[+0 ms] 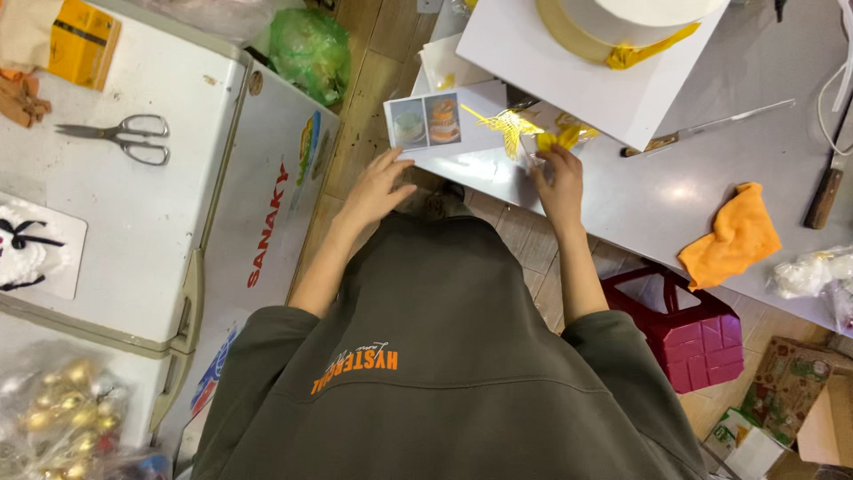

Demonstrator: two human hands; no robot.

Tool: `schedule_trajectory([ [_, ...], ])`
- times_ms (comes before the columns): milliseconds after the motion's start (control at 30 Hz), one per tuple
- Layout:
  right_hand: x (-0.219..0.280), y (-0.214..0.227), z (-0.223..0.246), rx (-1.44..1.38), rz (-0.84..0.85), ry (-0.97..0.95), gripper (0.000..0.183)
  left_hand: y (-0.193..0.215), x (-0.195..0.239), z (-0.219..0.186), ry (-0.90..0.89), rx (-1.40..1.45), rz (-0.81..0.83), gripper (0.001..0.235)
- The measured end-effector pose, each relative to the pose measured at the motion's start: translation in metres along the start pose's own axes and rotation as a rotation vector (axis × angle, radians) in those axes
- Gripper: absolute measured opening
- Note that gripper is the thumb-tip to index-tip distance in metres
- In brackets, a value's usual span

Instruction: The person assembles yellow paper flower petals onto a thin stick using a hot glue gun. They then handle and shape a gold-colored wire cake topper, bending its components into a decorative form. The person works at a cluttered counter with various craft supplies and a tiered cake base nearby.

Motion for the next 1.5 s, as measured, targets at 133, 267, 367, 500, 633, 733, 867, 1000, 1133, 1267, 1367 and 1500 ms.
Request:
schedule_trajectory([
  [133, -0.029, -0.032, 0.039, 0.169, 0.018, 0.207, 0.054, 0.013, 0.038, -0.013, 0.026, 0.069, 0.018, 0.051],
  [267, -0.051, -0.069, 0.062, 0.527, -0.124, 0.368, 0.074, 0.029, 0.067, -0.019, 0.011, 0.106, 0.013, 0.049],
  [367, -0.058, -0.103, 0.057, 0.63, -0.169, 0.375, 0.066, 0.037, 0.092, -0.019, 0.04, 0.118, 0.011, 0.048],
  [500, -0.063, -0.112, 0.052, 0.539, -0.118, 0.38, 0.056, 0.053, 0.115, -0.017, 0.08, 0.134, -0.021, 0.046],
  [633, -0.072, -0.084, 0.045, 0.253, -0.095, 0.276, 0.043, 0.064, 0.123, -0.014, 0.171, 0.225, 0.005, 0.047],
  [733, -0.082, -0.052, 0.034, 0.063, -0.042, 0.093, 0.033, 0.069, 0.125, -0.012, 0.225, 0.227, 0.029, 0.045],
  [867, -0.074, -0.02, 0.028, 0.031, -0.107, 0.15, 0.037, 0.064, 0.091, -0.016, 0.048, 0.168, 0.028, 0.043],
  [1000, -0.056, -0.011, 0.018, -0.356, 0.002, -0.022, 0.037, 0.046, 0.035, -0.022, -0.115, 0.124, 0.071, 0.041],
  [1133, -0.036, 0.002, 0.017, -0.481, 0.03, -0.146, 0.038, 0.008, -0.039, -0.016, -0.158, -0.008, 0.163, 0.045],
  [1267, -0.017, 0.016, 0.0, -0.446, 0.004, -0.216, 0.032, -0.013, -0.108, 0.004, -0.067, -0.207, 0.128, 0.085],
  [1367, -0.004, 0.016, -0.004, -0.188, -0.001, -0.191, 0.031, -0.016, -0.124, 0.017, 0.04, -0.318, 0.092, 0.119],
  [1500, 0.015, 0.004, 0.012, -0.063, 0.028, 0.08, 0.027, -0.01, -0.111, 0.018, -0.018, -0.359, -0.029, 0.127],
])
Point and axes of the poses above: each hand's wrist, its own x-axis away from the middle knuckle, its own y-axis out of the back of the hand, z = x × y, the point moved 6 cm from there along -x, towards the middle knuckle, and after that the axes turned 8 degrees about -y, right-handed, at the moved point
